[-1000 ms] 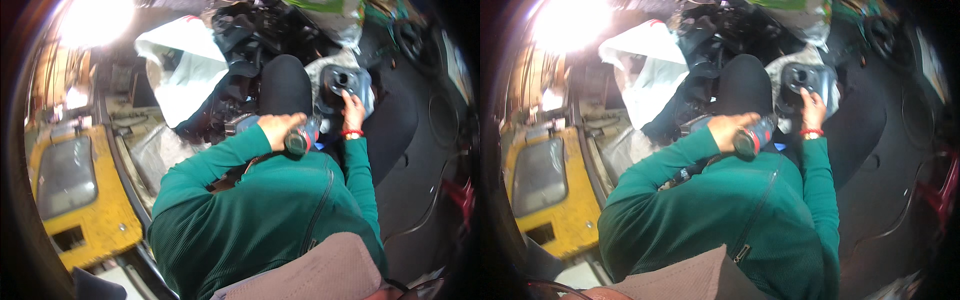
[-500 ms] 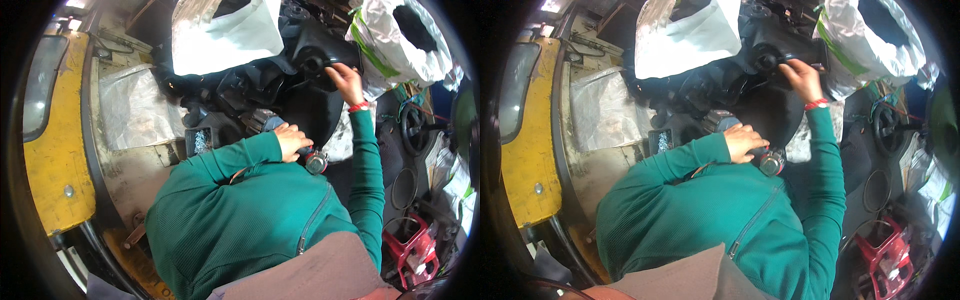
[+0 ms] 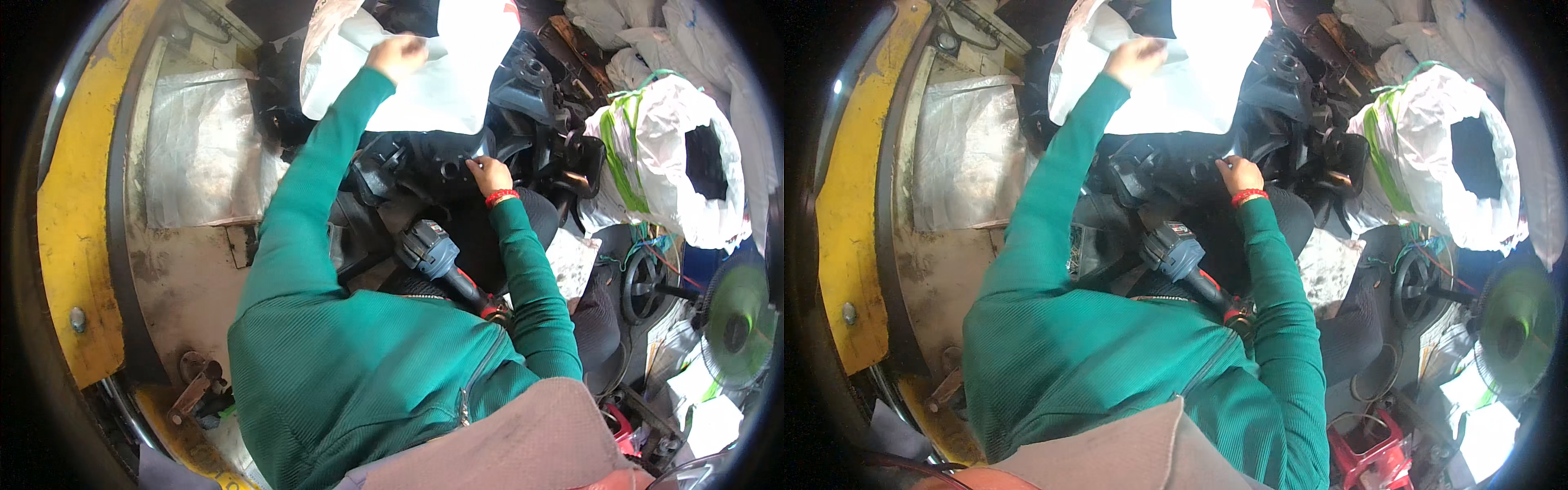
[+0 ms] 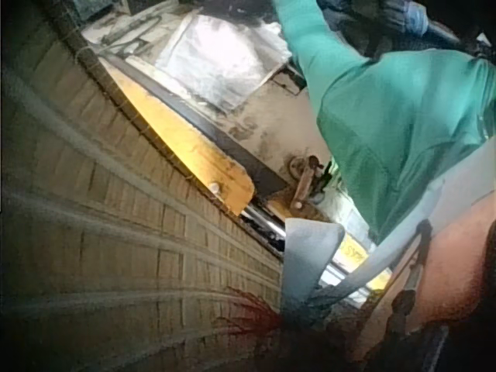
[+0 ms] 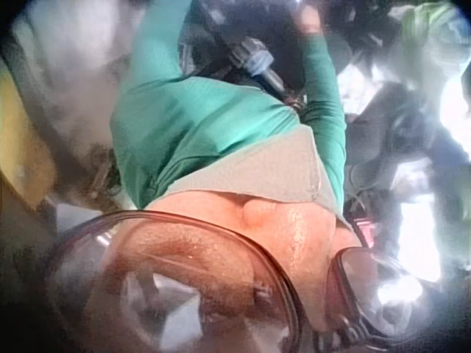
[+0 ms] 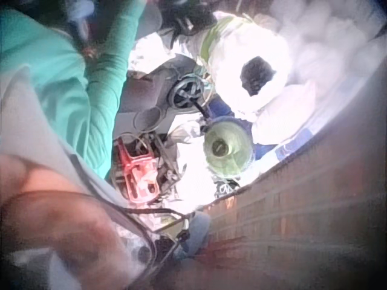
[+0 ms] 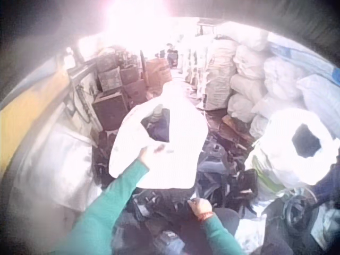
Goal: The person uses a cordless drill to fasten screws into a black plastic part while seated on the floor. They repeatedly retrieve screws from a white bag and place the finished part into another bag.
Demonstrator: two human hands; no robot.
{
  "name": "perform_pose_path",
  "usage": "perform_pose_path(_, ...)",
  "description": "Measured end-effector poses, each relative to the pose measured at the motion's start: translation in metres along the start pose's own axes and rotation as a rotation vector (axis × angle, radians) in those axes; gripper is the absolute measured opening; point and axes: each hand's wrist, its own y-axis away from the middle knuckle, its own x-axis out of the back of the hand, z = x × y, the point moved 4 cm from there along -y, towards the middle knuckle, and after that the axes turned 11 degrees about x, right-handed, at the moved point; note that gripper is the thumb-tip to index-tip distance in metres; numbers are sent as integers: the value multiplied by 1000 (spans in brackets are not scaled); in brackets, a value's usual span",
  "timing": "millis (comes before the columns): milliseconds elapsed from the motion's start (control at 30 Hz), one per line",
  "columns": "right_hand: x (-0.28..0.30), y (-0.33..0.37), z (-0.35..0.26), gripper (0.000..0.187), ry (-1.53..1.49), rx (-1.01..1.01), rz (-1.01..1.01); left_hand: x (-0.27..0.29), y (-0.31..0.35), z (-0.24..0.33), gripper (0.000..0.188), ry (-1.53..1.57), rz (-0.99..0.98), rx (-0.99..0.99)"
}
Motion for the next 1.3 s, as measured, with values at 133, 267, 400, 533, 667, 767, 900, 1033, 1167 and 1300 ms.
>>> perform_pose_path(133,7,4,8,39,36,-65,-143,-18,-117,4,37,-9,315,-7)
perform_pose_path(267,81,34,-6,27,-195,-75,223,-40,-191,-54,36,-205,264,187)
perform_pose_path(400,260,104,38,23,-81,-76,769,-84,-229,-62,35,-218,167,352)
perform_pose_path(533,419,122,93,24,362,-309,886,-102,-249,-62,34,1,76,551)
perform_pose_path(667,482,64,175,30,597,-383,674,-84,-239,-80,33,511,33,717)
perform_pose_path(767,469,30,217,26,631,-552,527,-55,-162,-73,28,778,130,492)
perform_pose_path(900,454,14,281,30,622,-790,240,30,-15,-50,33,934,344,424)
perform_pose_path(1033,460,16,303,29,556,-893,140,97,100,31,36,1032,357,282)
perform_pose_path(1167,461,17,297,35,600,-812,334,109,129,80,37,889,212,136)
perform_pose_path(1300,460,21,252,56,499,-776,317,63,130,130,24,764,17,59)
